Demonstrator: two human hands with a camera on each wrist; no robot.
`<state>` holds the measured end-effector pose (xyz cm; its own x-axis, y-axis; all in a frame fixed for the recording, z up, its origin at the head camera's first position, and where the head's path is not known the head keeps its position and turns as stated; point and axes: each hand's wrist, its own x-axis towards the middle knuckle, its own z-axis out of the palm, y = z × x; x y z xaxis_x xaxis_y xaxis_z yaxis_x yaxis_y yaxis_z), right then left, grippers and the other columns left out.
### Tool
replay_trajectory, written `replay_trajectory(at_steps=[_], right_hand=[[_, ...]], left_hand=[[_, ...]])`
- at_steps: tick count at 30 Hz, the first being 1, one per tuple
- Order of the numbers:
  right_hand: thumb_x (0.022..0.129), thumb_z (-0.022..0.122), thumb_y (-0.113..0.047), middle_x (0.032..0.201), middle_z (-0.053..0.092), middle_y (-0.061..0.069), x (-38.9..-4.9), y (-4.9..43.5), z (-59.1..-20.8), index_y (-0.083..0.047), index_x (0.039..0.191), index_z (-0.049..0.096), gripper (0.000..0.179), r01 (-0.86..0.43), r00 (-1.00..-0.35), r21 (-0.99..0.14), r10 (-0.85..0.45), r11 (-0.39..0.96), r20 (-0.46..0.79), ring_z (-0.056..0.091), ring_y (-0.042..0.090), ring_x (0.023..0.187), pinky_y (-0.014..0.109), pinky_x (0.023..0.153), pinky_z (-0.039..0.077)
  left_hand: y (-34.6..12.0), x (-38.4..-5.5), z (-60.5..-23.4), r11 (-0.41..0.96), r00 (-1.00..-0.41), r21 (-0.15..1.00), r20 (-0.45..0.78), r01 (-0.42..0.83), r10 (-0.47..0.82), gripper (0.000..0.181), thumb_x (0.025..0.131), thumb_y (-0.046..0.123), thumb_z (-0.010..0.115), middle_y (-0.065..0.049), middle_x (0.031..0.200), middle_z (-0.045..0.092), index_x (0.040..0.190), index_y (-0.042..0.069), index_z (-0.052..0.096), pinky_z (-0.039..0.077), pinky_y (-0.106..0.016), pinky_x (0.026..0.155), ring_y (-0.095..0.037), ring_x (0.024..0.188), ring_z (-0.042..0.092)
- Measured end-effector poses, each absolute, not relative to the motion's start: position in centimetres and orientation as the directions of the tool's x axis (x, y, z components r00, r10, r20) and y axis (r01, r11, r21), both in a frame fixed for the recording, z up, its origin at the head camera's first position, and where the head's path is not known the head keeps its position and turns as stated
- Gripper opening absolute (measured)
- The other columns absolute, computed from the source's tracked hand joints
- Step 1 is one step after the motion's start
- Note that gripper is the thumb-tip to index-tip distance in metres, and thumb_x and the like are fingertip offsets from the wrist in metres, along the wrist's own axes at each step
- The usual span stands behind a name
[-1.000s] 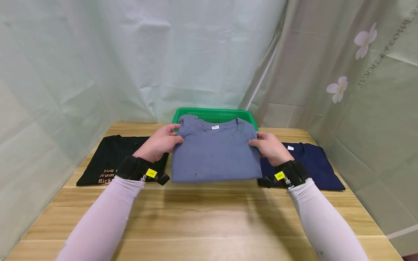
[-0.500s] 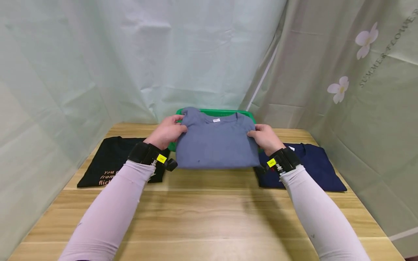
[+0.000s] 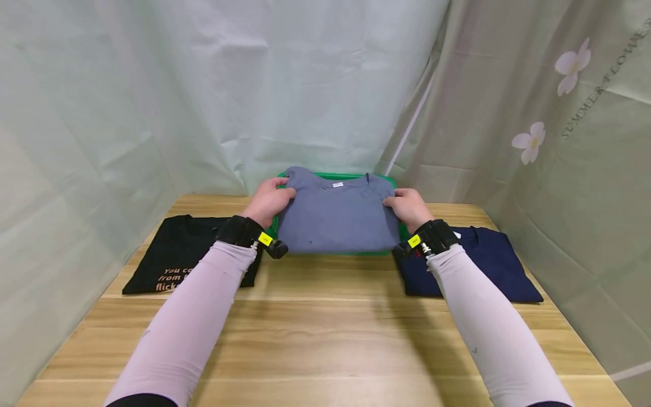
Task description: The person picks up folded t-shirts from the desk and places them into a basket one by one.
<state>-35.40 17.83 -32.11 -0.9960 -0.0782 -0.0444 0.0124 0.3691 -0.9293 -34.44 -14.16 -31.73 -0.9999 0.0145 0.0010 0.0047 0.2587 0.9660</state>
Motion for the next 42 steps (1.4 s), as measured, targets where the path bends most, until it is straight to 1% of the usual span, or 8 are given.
replay_trajectory(at_steps=[5, 11, 20, 22, 27, 29, 37, 42], right_hand=[[0.099, 0.054, -0.008, 0.136, 0.048, 0.019, -36.5, 17.5, -32.0, 0.005, 0.141, 0.048, 0.044, 0.050, -0.995, -0.945, -0.061, 0.324, -0.073, 0.052, 0.028, 0.109, 0.039, 0.090, 0.048], [0.101, 0.051, -0.004, 0.152, 0.028, 0.021, -37.4, 17.0, -32.2, 0.006, 0.150, 0.030, 0.054, 0.082, -0.994, -0.977, -0.056, 0.198, -0.095, 0.032, 0.030, 0.134, 0.044, 0.110, 0.031], [0.103, 0.050, -0.006, 0.154, 0.026, 0.014, -38.4, 16.6, -32.9, 0.000, 0.153, 0.025, 0.056, 0.108, -0.992, -0.994, -0.060, 0.007, -0.108, 0.030, 0.023, 0.134, 0.040, 0.111, 0.029], [0.103, 0.052, -0.010, 0.143, 0.038, 0.014, -38.4, 16.6, -33.0, 0.001, 0.152, 0.029, 0.055, 0.104, -0.992, -0.995, -0.074, -0.010, -0.103, 0.039, 0.022, 0.124, 0.034, 0.104, 0.033], [0.107, 0.048, -0.020, 0.146, 0.034, 0.015, -37.7, 16.6, -33.2, 0.000, 0.152, 0.029, 0.053, 0.072, -0.982, -0.995, -0.172, 0.074, -0.083, 0.031, 0.030, 0.133, 0.038, 0.109, 0.027], [0.108, 0.045, -0.023, 0.156, 0.022, 0.015, -37.2, 16.5, -33.1, -0.001, 0.152, 0.029, 0.052, 0.045, -0.978, -0.992, -0.196, 0.117, -0.067, 0.019, 0.034, 0.139, 0.047, 0.114, 0.022], [0.107, 0.046, -0.020, 0.147, 0.038, 0.019, -35.6, 15.8, -32.9, 0.002, 0.151, 0.030, 0.051, 0.025, -0.979, -0.999, -0.200, 0.023, -0.030, 0.046, 0.029, 0.124, 0.044, 0.104, 0.040], [0.106, 0.049, -0.018, 0.142, 0.043, 0.022, -34.3, 14.8, -33.1, 0.003, 0.149, 0.033, 0.049, 0.007, -0.967, -0.998, -0.255, -0.062, 0.009, 0.051, 0.030, 0.120, 0.043, 0.100, 0.045]], left_hand=[[-13.8, -35.5, -32.2, 0.155, -0.999, 0.987, -0.036, -0.039, -0.022, 0.058, 0.093, 0.006, 0.051, -0.014, 0.148, 0.037, 0.150, 0.001, 0.037, 0.041, -0.036, 0.096, -0.023, 0.117, 0.043], [-13.5, -36.3, -32.6, 0.009, -0.998, 0.998, -0.060, -0.060, -0.010, 0.056, 0.095, 0.002, 0.049, -0.015, 0.148, 0.037, 0.150, 0.004, 0.038, 0.038, -0.039, 0.103, -0.023, 0.124, 0.041], [-13.4, -37.2, -33.0, -0.084, -0.999, 0.996, -0.039, -0.038, -0.010, 0.056, 0.097, -0.001, 0.048, -0.015, 0.150, 0.033, 0.151, 0.009, 0.038, 0.035, -0.040, 0.106, -0.022, 0.128, 0.037], [-13.4, -37.4, -33.3, -0.082, -0.999, 0.996, -0.032, -0.032, 0.010, 0.056, 0.098, -0.001, 0.048, -0.016, 0.150, 0.034, 0.152, 0.008, 0.036, 0.034, -0.041, 0.107, -0.024, 0.128, 0.037], [-13.8, -37.5, -34.2, 0.116, -0.997, 0.993, 0.022, 0.030, 0.068, 0.061, 0.100, 0.008, 0.051, -0.019, 0.153, 0.025, 0.155, 0.005, 0.025, 0.029, -0.045, 0.110, -0.028, 0.135, 0.028], [-14.1, -37.2, -34.2, 0.200, -0.996, 0.977, 0.057, 0.071, 0.074, 0.061, 0.100, 0.011, 0.051, -0.020, 0.154, 0.023, 0.155, 0.004, 0.024, 0.029, -0.046, 0.110, -0.029, 0.137, 0.025], [-15.7, -34.2, -33.8, 0.118, -0.966, 0.980, 0.131, 0.159, 0.221, 0.047, 0.106, 0.011, 0.046, -0.018, 0.143, 0.040, 0.150, 0.002, 0.033, 0.041, -0.048, 0.103, -0.028, 0.125, 0.043], [-17.9, -31.8, -34.3, 0.095, -0.960, 0.982, 0.137, 0.165, 0.245, 0.042, 0.108, 0.013, 0.045, -0.015, 0.140, 0.046, 0.148, 0.004, 0.037, 0.045, -0.047, 0.099, -0.029, 0.122, 0.048]])
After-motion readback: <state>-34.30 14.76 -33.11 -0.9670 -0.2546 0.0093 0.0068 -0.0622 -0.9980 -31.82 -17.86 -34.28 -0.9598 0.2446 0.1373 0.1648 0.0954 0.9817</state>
